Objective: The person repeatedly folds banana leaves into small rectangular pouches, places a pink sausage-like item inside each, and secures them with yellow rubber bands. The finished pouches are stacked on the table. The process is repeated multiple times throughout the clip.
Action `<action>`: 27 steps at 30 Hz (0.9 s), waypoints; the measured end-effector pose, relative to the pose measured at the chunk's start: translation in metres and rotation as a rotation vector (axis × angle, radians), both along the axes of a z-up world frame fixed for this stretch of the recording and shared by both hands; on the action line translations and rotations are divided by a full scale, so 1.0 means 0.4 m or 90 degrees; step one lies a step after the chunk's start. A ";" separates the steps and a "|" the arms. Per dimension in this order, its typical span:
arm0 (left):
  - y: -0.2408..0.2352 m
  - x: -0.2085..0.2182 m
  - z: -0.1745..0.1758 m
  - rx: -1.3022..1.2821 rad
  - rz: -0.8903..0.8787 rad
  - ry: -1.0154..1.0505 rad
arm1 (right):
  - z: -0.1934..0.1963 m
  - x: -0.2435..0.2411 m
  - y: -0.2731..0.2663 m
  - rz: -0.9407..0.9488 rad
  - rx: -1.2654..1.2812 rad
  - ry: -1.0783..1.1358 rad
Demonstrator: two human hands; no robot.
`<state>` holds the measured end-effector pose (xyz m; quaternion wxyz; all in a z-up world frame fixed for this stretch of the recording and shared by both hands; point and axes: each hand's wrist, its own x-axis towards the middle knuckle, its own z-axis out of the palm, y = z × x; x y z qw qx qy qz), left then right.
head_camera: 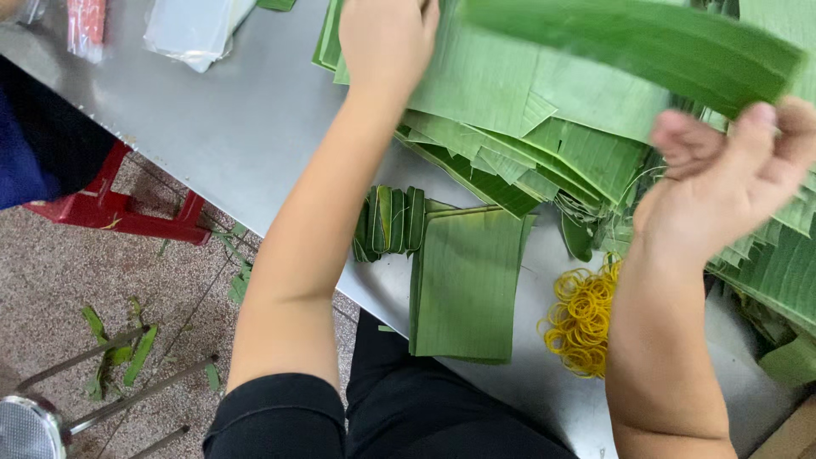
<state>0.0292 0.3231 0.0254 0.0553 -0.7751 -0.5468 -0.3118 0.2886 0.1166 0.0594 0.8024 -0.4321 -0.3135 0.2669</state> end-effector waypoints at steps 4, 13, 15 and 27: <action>-0.306 0.023 0.070 -0.257 -0.187 -0.491 | -0.010 -0.082 -0.061 0.028 0.021 -0.348; -0.628 -0.045 -0.001 -0.711 -0.298 -1.207 | 0.005 -0.238 -0.168 0.286 -0.011 -0.728; -0.633 -0.080 -0.027 -0.796 -0.259 -1.180 | 0.005 -0.228 -0.177 0.386 0.062 -0.800; -0.669 -0.106 -0.021 -0.822 -0.252 -1.254 | -0.006 -0.182 0.070 0.079 -0.036 -0.991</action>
